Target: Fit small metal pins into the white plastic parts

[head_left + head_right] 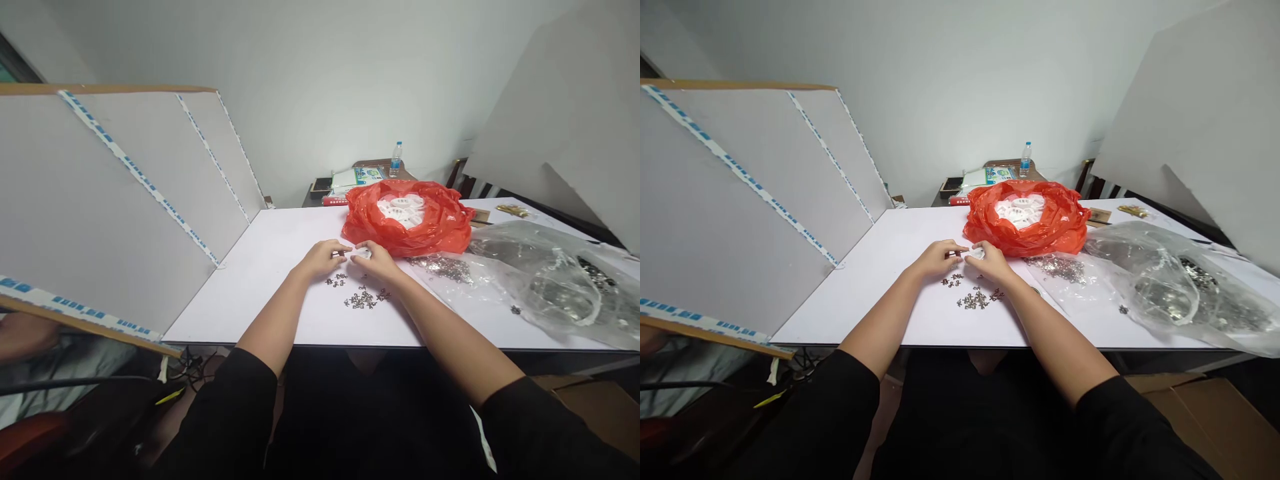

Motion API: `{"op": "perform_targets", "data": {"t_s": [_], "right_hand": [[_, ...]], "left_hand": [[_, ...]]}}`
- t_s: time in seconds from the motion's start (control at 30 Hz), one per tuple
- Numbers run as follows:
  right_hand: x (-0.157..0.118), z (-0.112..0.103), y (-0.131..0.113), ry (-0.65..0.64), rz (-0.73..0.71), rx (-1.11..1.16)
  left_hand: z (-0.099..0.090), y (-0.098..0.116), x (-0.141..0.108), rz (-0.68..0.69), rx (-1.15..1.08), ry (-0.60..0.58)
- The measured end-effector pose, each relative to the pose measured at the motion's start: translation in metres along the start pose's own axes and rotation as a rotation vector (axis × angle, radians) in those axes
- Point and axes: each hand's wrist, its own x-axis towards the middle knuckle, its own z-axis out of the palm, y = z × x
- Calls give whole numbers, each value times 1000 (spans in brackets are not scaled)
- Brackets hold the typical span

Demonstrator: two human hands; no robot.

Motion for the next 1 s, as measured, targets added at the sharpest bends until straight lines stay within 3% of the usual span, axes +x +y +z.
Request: {"op": "perform_targets", "data": {"t_s": [0.17, 0.33, 0.4, 0.57, 0.77, 1.0], "right_hand": [[-1, -1, -9, -163, 109, 522], [5, 2, -2, -306, 118, 752], [8, 5, 2, -295, 105, 751], [8, 6, 1, -121, -81, 575], [3, 3, -3, -166, -111, 609], [6, 6, 5, -170, -120, 591]], "left_hand": [[6, 6, 1, 65, -352, 52], [5, 12, 3, 79, -510, 100], [2, 13, 3, 34, -560, 86], [-3, 17, 2, -61, -688, 35], [-5, 14, -1, -58, -746, -93], [-6, 9, -1, -41, -671, -89]]}}
